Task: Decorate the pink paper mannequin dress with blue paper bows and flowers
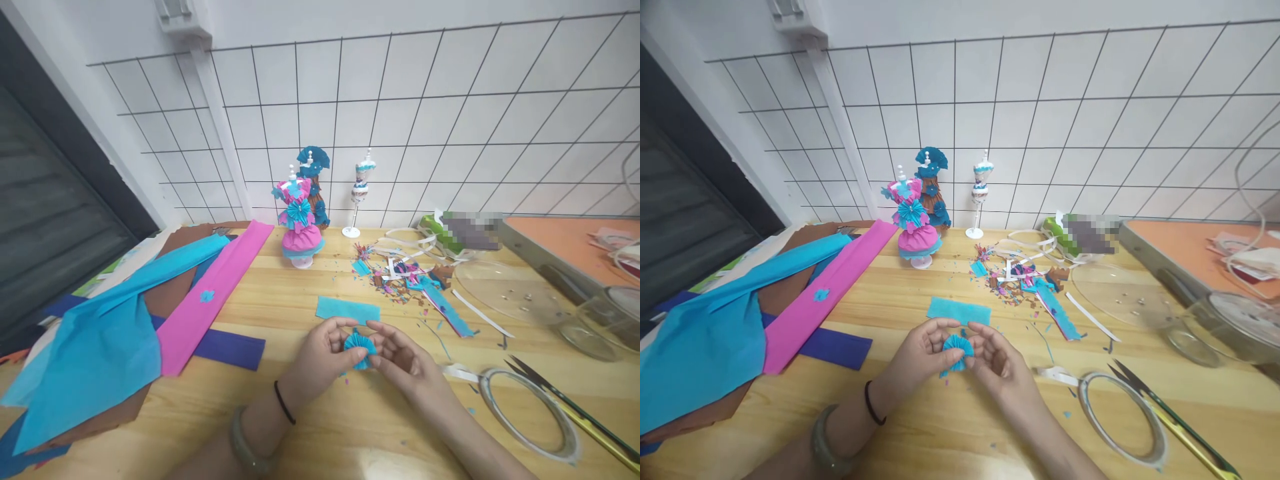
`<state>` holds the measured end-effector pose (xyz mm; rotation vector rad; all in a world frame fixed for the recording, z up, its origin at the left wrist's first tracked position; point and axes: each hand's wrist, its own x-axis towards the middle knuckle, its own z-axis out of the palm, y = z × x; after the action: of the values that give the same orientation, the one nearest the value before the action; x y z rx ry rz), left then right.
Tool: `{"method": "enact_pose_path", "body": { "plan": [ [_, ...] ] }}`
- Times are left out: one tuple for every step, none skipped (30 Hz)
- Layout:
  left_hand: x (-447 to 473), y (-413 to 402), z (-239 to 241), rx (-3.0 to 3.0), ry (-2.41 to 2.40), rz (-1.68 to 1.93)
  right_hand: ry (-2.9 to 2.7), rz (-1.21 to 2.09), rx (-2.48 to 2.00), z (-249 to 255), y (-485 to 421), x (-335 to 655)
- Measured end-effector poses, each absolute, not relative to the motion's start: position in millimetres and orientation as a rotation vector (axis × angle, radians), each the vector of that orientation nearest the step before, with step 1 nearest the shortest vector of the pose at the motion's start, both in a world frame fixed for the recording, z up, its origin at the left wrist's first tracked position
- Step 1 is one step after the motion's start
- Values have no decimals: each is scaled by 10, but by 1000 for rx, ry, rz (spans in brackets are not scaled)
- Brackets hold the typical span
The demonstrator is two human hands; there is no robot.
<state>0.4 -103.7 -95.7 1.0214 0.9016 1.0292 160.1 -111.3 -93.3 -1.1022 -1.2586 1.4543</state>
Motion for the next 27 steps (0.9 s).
{"method": "enact_pose_path", "body": {
  "plan": [
    [6, -1042, -959, 1031, 900, 1025, -1241, 1457, -1104, -932, -1108, 1600],
    [6, -1044, -961, 1035, 903, 1022, -1220, 1463, -1103, -936, -1102, 1600],
    [5, -1045, -961, 1033, 906, 1021, -1195, 1470, -1100, -944, -1095, 1602],
    [2, -1043, -960, 1028, 910, 1017, -1172, 1472, -1093, -957, -1088, 1605],
    [-1, -1040, -959, 1018, 914, 1015, -1156, 1476, -1084, -972, -1080, 1609],
    [-4, -1035, -958, 1007, 915, 1015, -1147, 1474, -1075, -990, -1073, 1615],
    [-6, -1030, -957, 994, 915, 1016, -1139, 1463, -1066, -1007, -1067, 1621],
    [-8, -1026, -957, 979, 915, 1017, -1136, 1452, -1058, -1022, -1063, 1627],
    [-9, -1023, -959, 971, 910, 1014, -1138, 1445, -1053, -1033, -1060, 1631],
    [-10, -1022, -962, 970, 905, 1011, -1141, 1439, -1051, -1040, -1060, 1633],
    [-10, -1022, -966, 978, 903, 1009, -1143, 1435, -1052, -1042, -1062, 1631],
    [-9, -1023, -971, 990, 902, 1009, -1143, 1428, -1055, -1040, -1066, 1625],
    [-9, -1025, -975, 1005, 906, 1012, -1145, 1427, -1059, -1034, -1074, 1615],
    [-9, -1027, -979, 1017, 914, 1016, -1142, 1425, -1060, -1026, -1083, 1602],
    [-9, -1028, -980, 1024, 925, 1019, -1136, 1424, -1060, -1018, -1093, 1587],
    [-7, -1029, -980, 1026, 935, 1020, -1132, 1424, -1063, -1010, -1103, 1572],
    [-5, -1031, -977, 1029, 943, 1020, -1132, 1423, -1069, -1004, -1111, 1558],
    [-1, -1033, -973, 1033, 950, 1016, -1137, 1414, -1082, -1001, -1117, 1547],
    [4, -1035, -967, 1040, 959, 1014, -1147, 1400, -1100, -1001, -1119, 1539],
    [11, -1038, -962, 1047, 964, 1012, -1164, 1379, -1122, -1005, -1117, 1536],
    [19, -1041, -959, 1054, 970, 1012, -1184, 1358, -1141, -1013, -1112, 1537],
    [26, -1045, -959, 1057, 975, 1014, -1204, 1338, -1152, -1024, -1105, 1540],
    [33, -1048, -962, 1060, 979, 1017, -1221, 1324, -1152, -1039, -1097, 1546],
    [39, -1052, -966, 1063, 983, 1020, -1234, 1316, -1144, -1055, -1090, 1552],
    [44, -1055, -971, 1068, 986, 1021, -1241, 1310, -1131, -1072, -1084, 1559],
    [48, -1057, -974, 1072, 988, 1020, -1243, 1305, -1117, -1089, -1079, 1565],
    [50, -1060, -974, 1074, 991, 1015, -1241, 1299, -1102, -1103, -1075, 1570]
  ]
}}
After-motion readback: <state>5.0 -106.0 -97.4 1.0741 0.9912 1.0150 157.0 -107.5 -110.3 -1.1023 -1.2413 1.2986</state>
